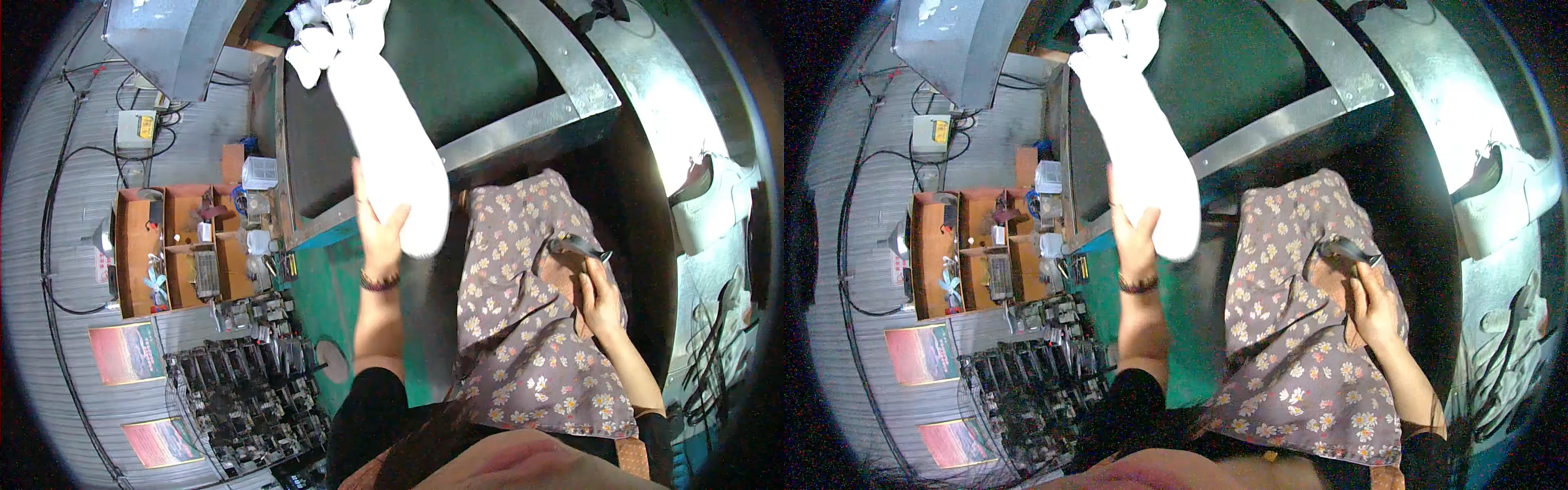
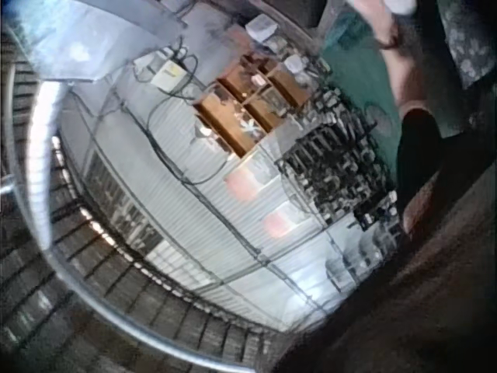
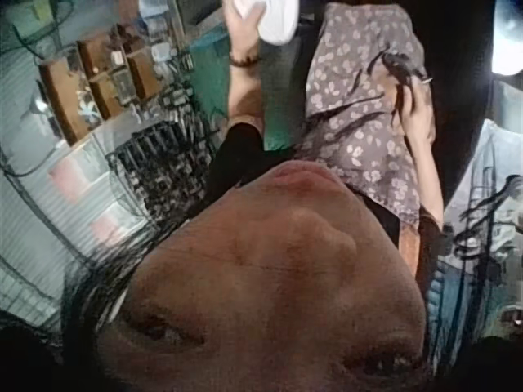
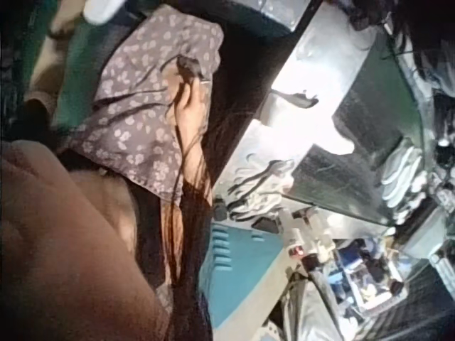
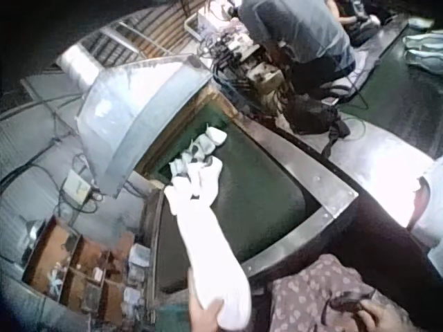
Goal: Inspecting and finishing shoes on a conveyor belt, including hammering and cleaning.
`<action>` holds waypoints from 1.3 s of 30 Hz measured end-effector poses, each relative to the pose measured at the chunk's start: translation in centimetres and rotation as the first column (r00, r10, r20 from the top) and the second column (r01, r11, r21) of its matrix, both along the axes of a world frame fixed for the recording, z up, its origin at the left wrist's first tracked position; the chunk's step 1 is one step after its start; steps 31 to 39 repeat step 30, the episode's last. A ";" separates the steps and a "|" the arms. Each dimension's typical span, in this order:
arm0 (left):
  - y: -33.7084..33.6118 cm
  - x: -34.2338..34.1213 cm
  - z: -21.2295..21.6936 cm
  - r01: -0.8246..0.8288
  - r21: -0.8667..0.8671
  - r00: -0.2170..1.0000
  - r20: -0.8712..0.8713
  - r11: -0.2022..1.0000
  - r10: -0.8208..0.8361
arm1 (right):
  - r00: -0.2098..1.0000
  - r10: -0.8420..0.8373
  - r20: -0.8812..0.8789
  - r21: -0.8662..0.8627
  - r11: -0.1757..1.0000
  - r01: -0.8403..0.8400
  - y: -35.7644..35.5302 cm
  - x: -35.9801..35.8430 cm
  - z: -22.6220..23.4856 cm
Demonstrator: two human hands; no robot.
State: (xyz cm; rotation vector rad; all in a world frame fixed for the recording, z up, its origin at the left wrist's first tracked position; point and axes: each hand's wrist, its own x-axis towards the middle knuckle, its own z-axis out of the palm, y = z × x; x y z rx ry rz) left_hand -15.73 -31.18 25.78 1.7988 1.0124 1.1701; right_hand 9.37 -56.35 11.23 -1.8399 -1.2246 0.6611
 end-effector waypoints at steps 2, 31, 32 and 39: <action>5.2 0.6 2.6 -0.104 0.264 0.925 -0.330 0.959 0.191 | 0.997 0.026 -0.071 -0.012 1.000 -0.027 0.8 -0.4 1.4; 39.3 17.5 -6.3 -0.014 0.557 0.085 -0.827 0.830 0.556 | 0.938 -0.025 -0.345 -0.282 0.956 -0.078 2.0 2.3 4.3; 39.3 17.5 -6.3 -0.014 0.557 0.085 -0.827 0.830 0.556 | 0.938 -0.025 -0.345 -0.282 0.956 -0.078 2.0 2.3 4.3; 39.3 17.5 -6.3 -0.014 0.557 0.085 -0.827 0.830 0.556 | 0.938 -0.025 -0.345 -0.282 0.956 -0.078 2.0 2.3 4.3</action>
